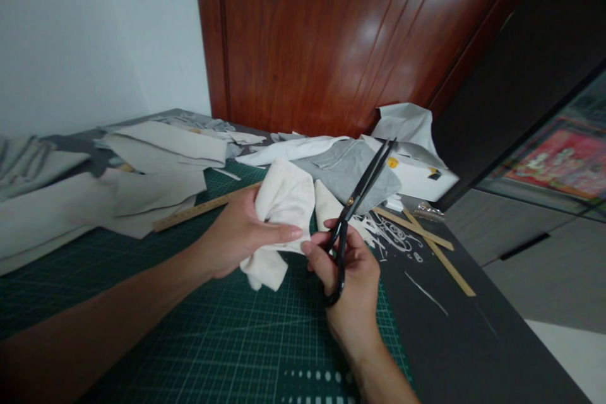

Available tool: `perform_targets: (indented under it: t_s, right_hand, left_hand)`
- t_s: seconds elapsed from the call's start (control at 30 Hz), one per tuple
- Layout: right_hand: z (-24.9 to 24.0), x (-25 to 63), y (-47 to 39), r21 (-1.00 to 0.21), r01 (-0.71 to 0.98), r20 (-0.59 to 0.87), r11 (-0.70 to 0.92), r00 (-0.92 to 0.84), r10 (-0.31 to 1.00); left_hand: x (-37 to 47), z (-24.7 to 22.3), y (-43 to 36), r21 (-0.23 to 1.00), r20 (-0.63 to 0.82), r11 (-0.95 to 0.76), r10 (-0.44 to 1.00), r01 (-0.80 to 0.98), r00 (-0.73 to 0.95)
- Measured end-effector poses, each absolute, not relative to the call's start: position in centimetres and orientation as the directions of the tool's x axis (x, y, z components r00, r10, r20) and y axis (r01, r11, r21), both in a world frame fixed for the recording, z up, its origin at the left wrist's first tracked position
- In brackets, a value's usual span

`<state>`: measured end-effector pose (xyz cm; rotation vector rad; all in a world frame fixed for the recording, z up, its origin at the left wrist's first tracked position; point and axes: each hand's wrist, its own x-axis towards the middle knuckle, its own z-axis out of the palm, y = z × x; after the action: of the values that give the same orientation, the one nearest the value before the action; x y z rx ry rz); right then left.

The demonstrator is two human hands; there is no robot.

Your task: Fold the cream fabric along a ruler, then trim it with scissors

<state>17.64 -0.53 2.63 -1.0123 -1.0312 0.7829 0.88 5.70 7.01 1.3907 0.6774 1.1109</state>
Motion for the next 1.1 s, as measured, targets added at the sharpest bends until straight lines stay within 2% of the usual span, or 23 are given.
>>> perform_targets:
  t_s: [0.1,0.23,0.33,0.4,0.53,0.6,0.8,0.93,1.1]
  right_hand:
    - [2.61,17.89,-0.45,-0.924,-0.077,0.329,0.374,0.337,0.882]
    - [2.60,17.72,-0.38,-0.934,-0.086,0.299,0.346,0.337,0.893]
    - [2.70,17.48,-0.50,-0.944,-0.076,0.283,0.322,0.316,0.905]
    - [2.78,17.44,-0.56,-0.945,-0.057,0.290,0.321,0.305,0.907]
    - [2.77,17.73,-0.40,-0.937,-0.065,0.301,0.343,0.347,0.888]
    - [2.71,17.91,-0.23,-0.929,-0.105,0.293,0.355,0.377,0.879]
    - [2.75,17.74,-0.16,-0.931,-0.124,0.275,0.343,0.377,0.884]
    - [3.02,17.48,-0.35,-0.942,-0.072,0.281,0.326,0.356,0.891]
    - [2.95,17.70,-0.44,-0.942,-0.056,0.291,0.331,0.357,0.888]
  left_hand:
    - [0.76,6.94,5.59,0.965,0.252,-0.194,0.875,-0.176,0.413]
    - [1.00,6.46,5.95,0.925,0.369,-0.379,0.891,-0.014,0.265]
    - [1.34,6.19,6.07,0.900,0.418,-0.432,0.891,0.048,0.179]
    - [1.48,6.14,5.97,0.913,0.399,-0.408,0.897,0.011,0.192]
    - [1.33,6.28,5.66,0.958,0.271,-0.198,0.859,-0.206,0.434]
    - [1.17,6.32,5.57,0.969,0.206,-0.102,0.831,-0.224,0.517]
    - [1.23,6.18,5.50,0.978,0.096,0.016,0.852,-0.208,0.515]
    - [1.32,6.35,5.39,0.961,0.124,0.019,0.861,-0.275,0.494]
    - [0.96,6.72,5.36,0.970,0.143,-0.001,0.809,-0.242,0.570]
